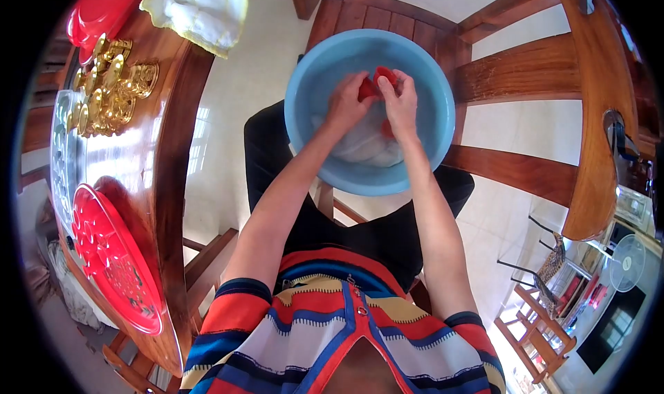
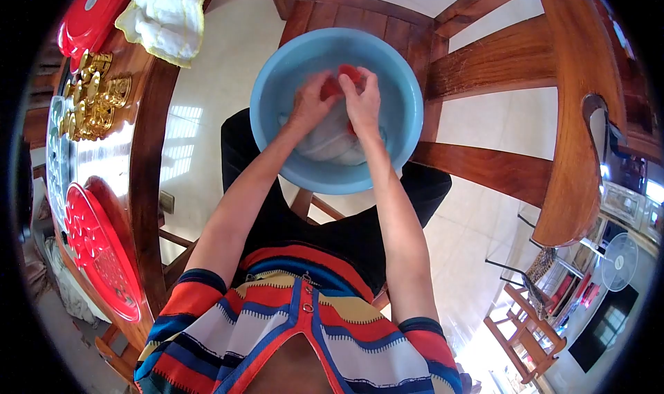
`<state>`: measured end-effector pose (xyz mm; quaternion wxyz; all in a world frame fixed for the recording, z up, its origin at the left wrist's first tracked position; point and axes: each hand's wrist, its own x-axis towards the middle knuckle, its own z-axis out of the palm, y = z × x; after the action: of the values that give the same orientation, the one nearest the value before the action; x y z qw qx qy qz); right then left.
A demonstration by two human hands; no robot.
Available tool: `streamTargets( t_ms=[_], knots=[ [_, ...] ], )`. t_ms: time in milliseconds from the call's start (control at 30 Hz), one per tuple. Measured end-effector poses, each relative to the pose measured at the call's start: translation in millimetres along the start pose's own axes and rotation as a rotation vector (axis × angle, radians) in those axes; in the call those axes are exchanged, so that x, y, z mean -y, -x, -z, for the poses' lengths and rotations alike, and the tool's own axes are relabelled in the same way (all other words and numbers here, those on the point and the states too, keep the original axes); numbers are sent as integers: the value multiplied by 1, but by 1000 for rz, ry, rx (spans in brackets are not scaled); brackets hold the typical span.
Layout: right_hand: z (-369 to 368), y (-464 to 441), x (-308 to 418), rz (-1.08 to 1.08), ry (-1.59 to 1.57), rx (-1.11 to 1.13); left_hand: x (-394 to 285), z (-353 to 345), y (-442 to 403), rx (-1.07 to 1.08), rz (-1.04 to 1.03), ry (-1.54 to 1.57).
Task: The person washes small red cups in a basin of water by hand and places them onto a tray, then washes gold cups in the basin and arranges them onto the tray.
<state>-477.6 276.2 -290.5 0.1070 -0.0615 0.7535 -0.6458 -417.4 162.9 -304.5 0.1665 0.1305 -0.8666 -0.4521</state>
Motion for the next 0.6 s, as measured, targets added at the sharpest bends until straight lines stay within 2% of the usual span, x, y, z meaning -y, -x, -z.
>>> streamTargets(
  t_ms=[100, 200, 267, 400, 467, 500, 567, 600],
  knots=[
    [-1, 2, -2, 55, 128, 10, 3, -4, 0, -27, -36, 64],
    [-3, 5, -3, 39, 160, 131, 7, -9, 0, -25, -29, 159],
    [-5, 8, 1, -28, 183, 187, 6, -10, 1, -27, 25, 197],
    [9, 14, 18, 34, 245, 177, 6, -7, -1, -12, 164, 204],
    [27, 21, 27, 320, 956, 141, 4, -3, -2, -161, 225, 167],
    [32, 28, 35, 324, 960, 144, 6, -2, -2, -166, 227, 171],
    [39, 35, 46, 86, 1231, 448, 10, -2, -3, -241, 111, -65],
    [41, 32, 44, 91, 1235, 446, 9, -2, -3, -245, 109, -62]
  ],
)
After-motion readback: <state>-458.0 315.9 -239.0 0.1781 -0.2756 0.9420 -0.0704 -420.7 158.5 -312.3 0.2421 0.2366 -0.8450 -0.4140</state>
